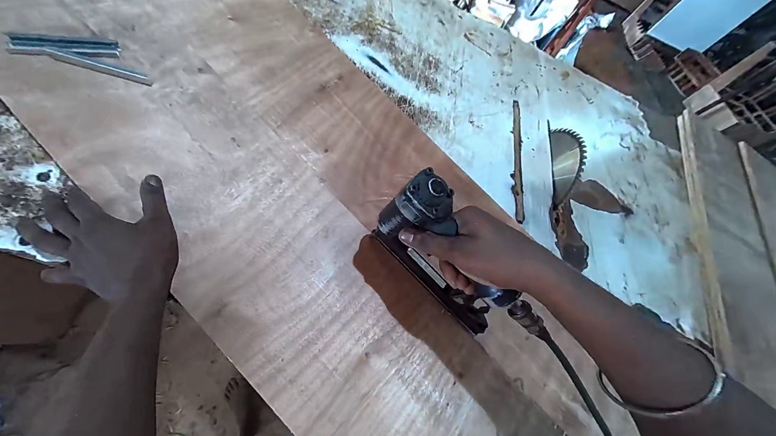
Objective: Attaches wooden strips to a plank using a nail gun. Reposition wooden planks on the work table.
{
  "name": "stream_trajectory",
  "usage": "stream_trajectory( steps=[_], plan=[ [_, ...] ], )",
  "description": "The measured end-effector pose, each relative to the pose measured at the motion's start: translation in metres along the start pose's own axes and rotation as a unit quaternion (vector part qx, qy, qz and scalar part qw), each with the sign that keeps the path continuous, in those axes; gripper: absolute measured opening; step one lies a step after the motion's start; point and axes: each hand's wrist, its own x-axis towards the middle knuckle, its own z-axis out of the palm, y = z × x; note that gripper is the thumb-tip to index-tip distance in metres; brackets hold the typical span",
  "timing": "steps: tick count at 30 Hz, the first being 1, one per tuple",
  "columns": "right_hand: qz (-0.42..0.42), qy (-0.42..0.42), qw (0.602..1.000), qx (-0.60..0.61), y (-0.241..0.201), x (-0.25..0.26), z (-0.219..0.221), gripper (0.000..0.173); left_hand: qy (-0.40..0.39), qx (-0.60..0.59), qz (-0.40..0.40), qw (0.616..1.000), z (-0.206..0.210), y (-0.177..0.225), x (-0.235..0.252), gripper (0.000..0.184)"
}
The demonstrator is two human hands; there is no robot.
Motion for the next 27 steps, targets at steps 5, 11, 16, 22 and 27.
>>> stream_trajectory(
  steps=[5, 11, 16, 22, 27],
  plan=[
    [0.001, 0.003, 1.0, -0.001, -0.014, 0.014, 0.001, 0.058, 0.005, -0.002, -0.006, 1.0, 0.002, 0.0, 0.001, 0.109],
    [0.004, -0.004, 1.0, -0.004, -0.026, 0.029, -0.001, 0.06, 0.008, -0.001, -0.009, 1.0, 0.003, -0.001, 0.002, 0.106],
    [-0.008, -0.002, 1.0, -0.003, -0.035, 0.04, -0.002, 0.058, 0.004, -0.002, -0.003, 1.0, 0.0, 0.0, 0.0, 0.105],
    [-0.009, -0.001, 1.0, -0.006, -0.043, 0.054, -0.002, 0.06, 0.007, 0.002, -0.009, 1.0, 0.003, 0.0, 0.001, 0.104],
    [0.003, 0.006, 1.0, -0.012, -0.054, 0.061, -0.003, 0.062, 0.012, 0.003, -0.003, 1.0, 0.003, -0.001, 0.0, 0.104]
  ],
)
